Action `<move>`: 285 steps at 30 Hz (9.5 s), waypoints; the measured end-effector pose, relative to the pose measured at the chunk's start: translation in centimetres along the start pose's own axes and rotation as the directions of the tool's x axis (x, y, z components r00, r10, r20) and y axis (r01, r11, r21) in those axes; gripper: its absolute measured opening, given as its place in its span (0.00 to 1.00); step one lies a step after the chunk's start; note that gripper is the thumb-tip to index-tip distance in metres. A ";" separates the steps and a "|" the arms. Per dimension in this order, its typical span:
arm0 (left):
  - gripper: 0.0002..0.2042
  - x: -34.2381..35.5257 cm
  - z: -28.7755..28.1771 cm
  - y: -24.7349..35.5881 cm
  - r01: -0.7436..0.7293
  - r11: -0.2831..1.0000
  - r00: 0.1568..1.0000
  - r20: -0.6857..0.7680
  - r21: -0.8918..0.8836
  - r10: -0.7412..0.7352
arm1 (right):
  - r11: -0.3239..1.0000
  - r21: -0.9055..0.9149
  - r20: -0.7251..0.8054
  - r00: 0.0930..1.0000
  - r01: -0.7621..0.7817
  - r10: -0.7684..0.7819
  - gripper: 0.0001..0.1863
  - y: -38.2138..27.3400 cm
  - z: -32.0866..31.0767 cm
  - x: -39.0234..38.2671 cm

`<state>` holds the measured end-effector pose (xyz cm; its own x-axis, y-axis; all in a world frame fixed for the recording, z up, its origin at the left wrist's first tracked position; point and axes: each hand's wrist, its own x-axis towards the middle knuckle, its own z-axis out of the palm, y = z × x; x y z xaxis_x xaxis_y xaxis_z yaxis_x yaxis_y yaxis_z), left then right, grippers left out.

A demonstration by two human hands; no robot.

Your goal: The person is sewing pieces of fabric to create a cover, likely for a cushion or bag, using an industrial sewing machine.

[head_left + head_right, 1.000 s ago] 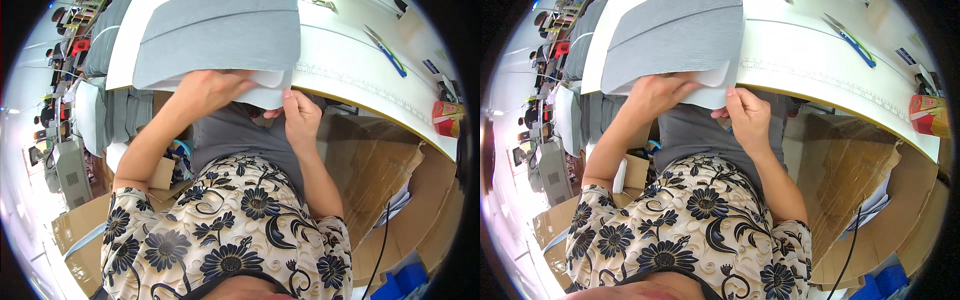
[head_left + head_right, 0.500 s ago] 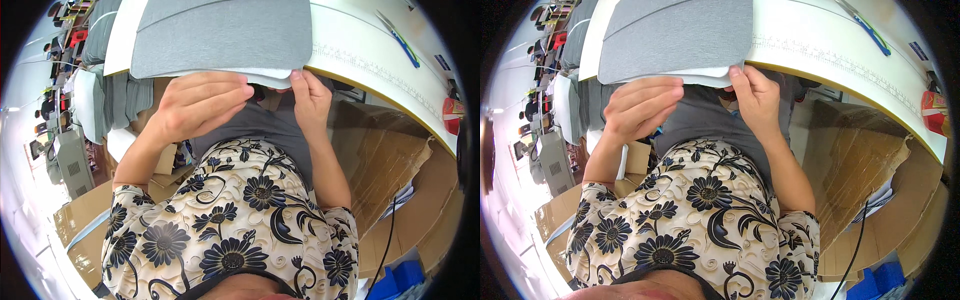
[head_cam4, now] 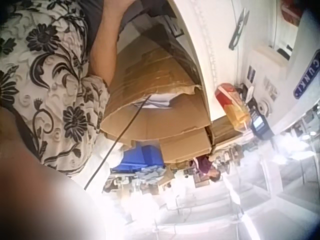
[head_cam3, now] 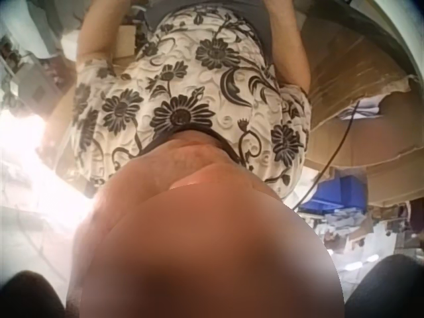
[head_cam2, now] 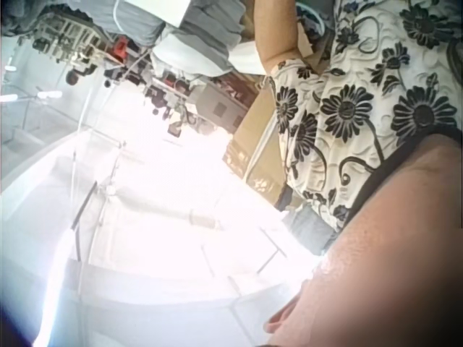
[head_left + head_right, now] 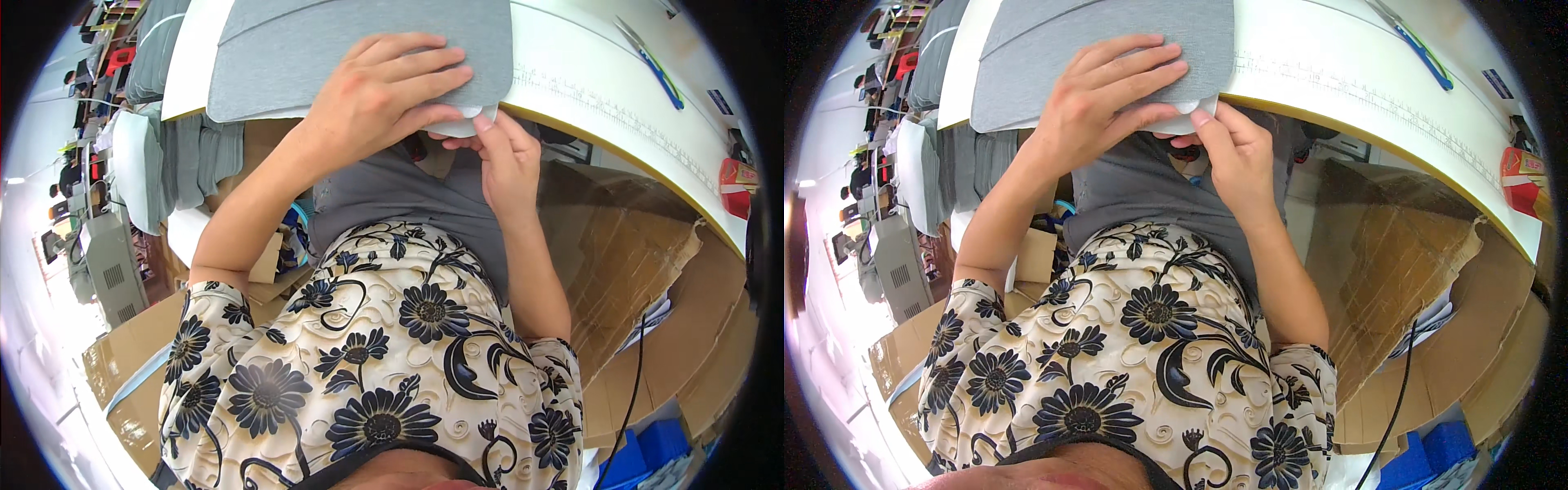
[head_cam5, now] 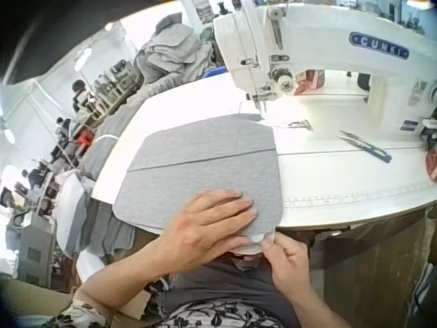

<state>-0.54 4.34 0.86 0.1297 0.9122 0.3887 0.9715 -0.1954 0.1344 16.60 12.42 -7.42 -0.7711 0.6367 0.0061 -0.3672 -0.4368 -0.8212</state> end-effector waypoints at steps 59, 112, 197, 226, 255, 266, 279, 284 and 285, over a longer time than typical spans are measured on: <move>0.11 -1.1 2.2 -0.9 -0.138 0.873 0.967 -0.254 -0.468 0.016 | 0.970 -0.200 -0.150 0.983 -0.135 0.106 0.15 -1.8 1.8 1.3; 0.10 1.0 0.8 -1.8 -0.148 0.947 0.986 -0.113 -0.284 0.120 | 0.973 -0.084 -0.158 0.967 -0.214 0.199 0.12 -3.6 0.4 0.8; 0.16 5.9 0.3 -5.3 0.001 0.940 0.988 -0.142 -0.342 -0.053 | 0.606 -0.774 0.079 0.977 0.184 -0.197 0.12 -7.4 0.7 15.1; 0.32 -4.7 -4.5 3.4 0.092 0.994 0.995 0.039 0.066 -0.095 | 0.830 -0.546 -0.081 0.993 -0.113 0.082 0.14 -4.1 -1.0 -2.3; 0.11 -3.4 -4.0 0.4 -0.298 0.938 0.720 -0.603 0.176 0.343 | 0.392 -0.808 0.430 0.895 0.439 -0.115 0.20 -15.8 5.7 15.4; 0.33 0.9 4.2 -6.8 0.097 0.991 0.933 -0.356 0.092 -0.058 | 0.498 -0.596 0.354 0.762 0.631 -0.542 0.10 -5.7 2.2 3.0; 0.31 -0.2 0.2 -2.4 0.539 0.841 0.841 -0.031 -0.056 -0.541 | 0.987 -0.061 0.201 0.967 -0.147 0.157 0.12 3.1 3.8 1.9; 0.25 0.4 0.2 -2.7 0.511 0.859 0.858 0.045 0.015 -0.511 | 0.987 0.011 0.224 0.962 -0.160 0.154 0.15 2.9 4.0 1.5; 0.25 0.3 0.5 -2.9 0.505 0.863 0.861 0.058 0.021 -0.505 | 0.989 -0.084 0.201 0.970 -0.121 0.136 0.16 3.0 3.9 1.3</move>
<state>-3.23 5.38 0.09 -0.3679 0.9049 0.2141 0.9078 0.2996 0.2935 12.44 9.49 -7.61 -0.9025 0.4305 0.0090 -0.2261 -0.4560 -0.8608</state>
